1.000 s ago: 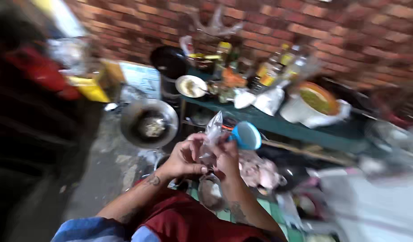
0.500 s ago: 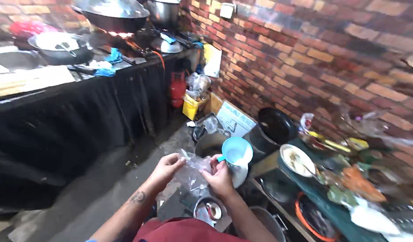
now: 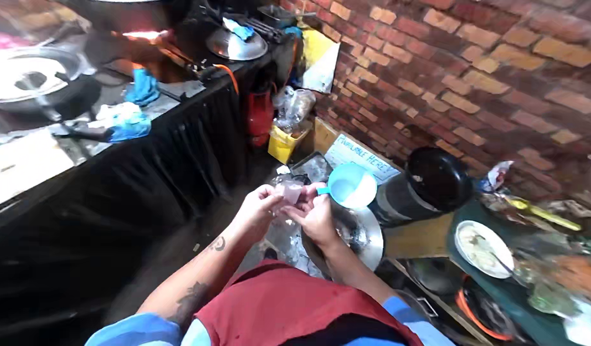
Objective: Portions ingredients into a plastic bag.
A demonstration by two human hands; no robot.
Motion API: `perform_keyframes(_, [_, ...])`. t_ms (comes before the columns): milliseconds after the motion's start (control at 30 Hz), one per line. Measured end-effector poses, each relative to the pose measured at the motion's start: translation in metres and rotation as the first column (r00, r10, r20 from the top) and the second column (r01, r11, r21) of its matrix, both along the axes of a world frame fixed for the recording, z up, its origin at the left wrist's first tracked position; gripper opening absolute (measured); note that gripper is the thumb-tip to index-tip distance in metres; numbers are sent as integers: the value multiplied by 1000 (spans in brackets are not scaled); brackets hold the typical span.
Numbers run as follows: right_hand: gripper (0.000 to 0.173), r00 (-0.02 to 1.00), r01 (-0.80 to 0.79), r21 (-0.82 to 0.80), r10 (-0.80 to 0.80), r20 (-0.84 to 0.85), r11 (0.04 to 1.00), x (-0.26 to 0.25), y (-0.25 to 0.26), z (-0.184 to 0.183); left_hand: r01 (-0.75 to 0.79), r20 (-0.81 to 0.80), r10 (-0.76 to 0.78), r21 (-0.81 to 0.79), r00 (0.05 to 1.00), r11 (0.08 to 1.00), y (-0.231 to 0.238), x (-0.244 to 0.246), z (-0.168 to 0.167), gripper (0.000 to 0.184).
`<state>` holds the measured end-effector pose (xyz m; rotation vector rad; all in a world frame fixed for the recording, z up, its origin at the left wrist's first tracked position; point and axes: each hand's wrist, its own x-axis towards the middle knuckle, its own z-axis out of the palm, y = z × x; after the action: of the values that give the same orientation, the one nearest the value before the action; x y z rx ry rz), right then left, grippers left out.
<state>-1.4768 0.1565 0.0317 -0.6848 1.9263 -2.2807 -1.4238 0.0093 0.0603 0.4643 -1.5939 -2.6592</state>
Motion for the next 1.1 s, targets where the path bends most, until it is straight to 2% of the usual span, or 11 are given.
perform_keyframes(233, [37,970,107,26,-110,216,994,-156,-11,-12,15,-35,-1,406,999,914,-40,-137,-7,16])
perform_keyframes(367, [25,911,192,21,-186,368,981,-239,-40,-15,140,-157,-148,-60,976,988,-80,-198,-12,28])
perform_keyframes(467, [17,820,84,-182,36,571,980,-275,-72,-2,-41,19,52,-383,998,923,-98,-247,-35,26])
perform_keyframes(533, [17,733,-48,-240,197,651,970,-301,-93,4,-199,127,260,-360,957,911,-119,-283,-57,17])
perform_keyframes(667, [26,858,-413,5,387,339,911,-380,-133,-26,-394,290,373,16,881,919,-181,-344,-56,26])
perform_keyframes(733, [37,971,-231,357,238,23,905,-419,-157,-43,-247,153,217,218,964,944,-208,-364,-42,26])
perform_keyframes(800, [28,992,56,437,-1,-126,898,-462,-185,-42,38,-156,-13,161,988,986,-232,-386,-29,31])
perform_keyframes(867, [25,994,85,310,-103,41,947,-505,-208,-21,96,-363,-153,-171,919,981,-254,-417,-22,11])
perform_keyframes(967, [12,870,-85,17,66,488,996,-547,-236,38,-221,-334,-80,-766,939,603,-277,-463,-5,8])
perform_keyframes(1033, [18,804,-323,-66,311,506,944,-564,-246,63,-287,-272,95,-924,958,252,-289,-491,7,14])
perform_keyframes(1100, [27,706,-624,-100,614,353,775,-594,-255,67,-279,-257,191,-955,947,100,-307,-512,16,18])
